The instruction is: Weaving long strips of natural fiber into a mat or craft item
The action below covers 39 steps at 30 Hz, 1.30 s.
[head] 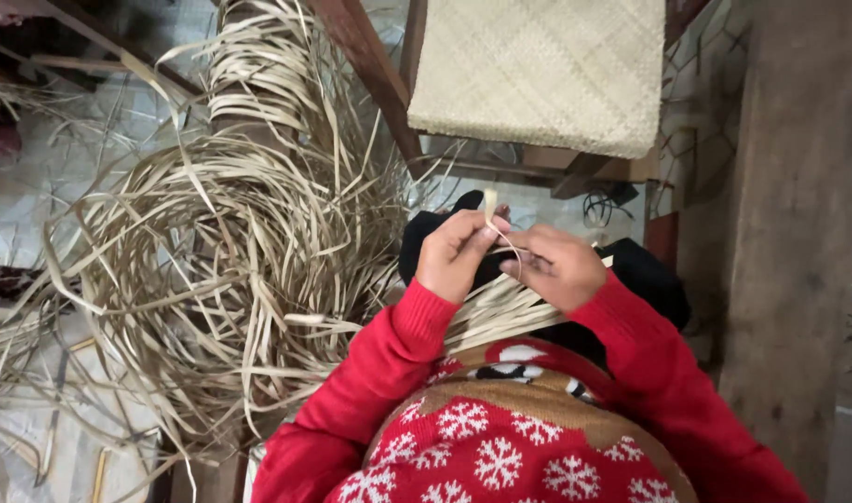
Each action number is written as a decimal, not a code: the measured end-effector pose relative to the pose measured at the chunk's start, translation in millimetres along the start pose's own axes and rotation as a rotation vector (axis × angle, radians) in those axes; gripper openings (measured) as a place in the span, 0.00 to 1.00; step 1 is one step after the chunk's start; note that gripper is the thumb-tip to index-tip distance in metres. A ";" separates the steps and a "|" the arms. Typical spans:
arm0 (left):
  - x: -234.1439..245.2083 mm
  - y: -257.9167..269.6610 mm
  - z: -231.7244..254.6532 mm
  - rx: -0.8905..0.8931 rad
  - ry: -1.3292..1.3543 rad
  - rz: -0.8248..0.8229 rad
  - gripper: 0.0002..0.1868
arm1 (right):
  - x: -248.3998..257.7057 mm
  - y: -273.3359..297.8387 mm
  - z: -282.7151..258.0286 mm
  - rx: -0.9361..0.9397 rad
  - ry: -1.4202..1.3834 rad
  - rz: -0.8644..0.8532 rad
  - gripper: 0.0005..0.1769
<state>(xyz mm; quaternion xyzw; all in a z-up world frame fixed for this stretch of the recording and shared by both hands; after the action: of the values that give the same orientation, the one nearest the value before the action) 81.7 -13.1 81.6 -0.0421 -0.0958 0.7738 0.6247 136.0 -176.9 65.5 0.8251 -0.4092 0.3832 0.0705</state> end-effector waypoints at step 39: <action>-2.7 14.9 7.0 0.349 0.074 -0.098 0.05 | 17.7 8.3 71.9 -0.359 0.040 -0.101 0.13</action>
<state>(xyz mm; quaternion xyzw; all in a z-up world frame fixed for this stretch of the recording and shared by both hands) 66.7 -19.4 85.3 0.0430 0.0609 0.7451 0.6628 177.8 -224.3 26.0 0.8109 -0.4275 0.3165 0.2439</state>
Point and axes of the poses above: each hand's wrist, its own y-axis away from the middle knuckle, its own x-axis out of the back of the hand, z = x × y, the point moved 2 cm from there along -y, towards the middle knuckle
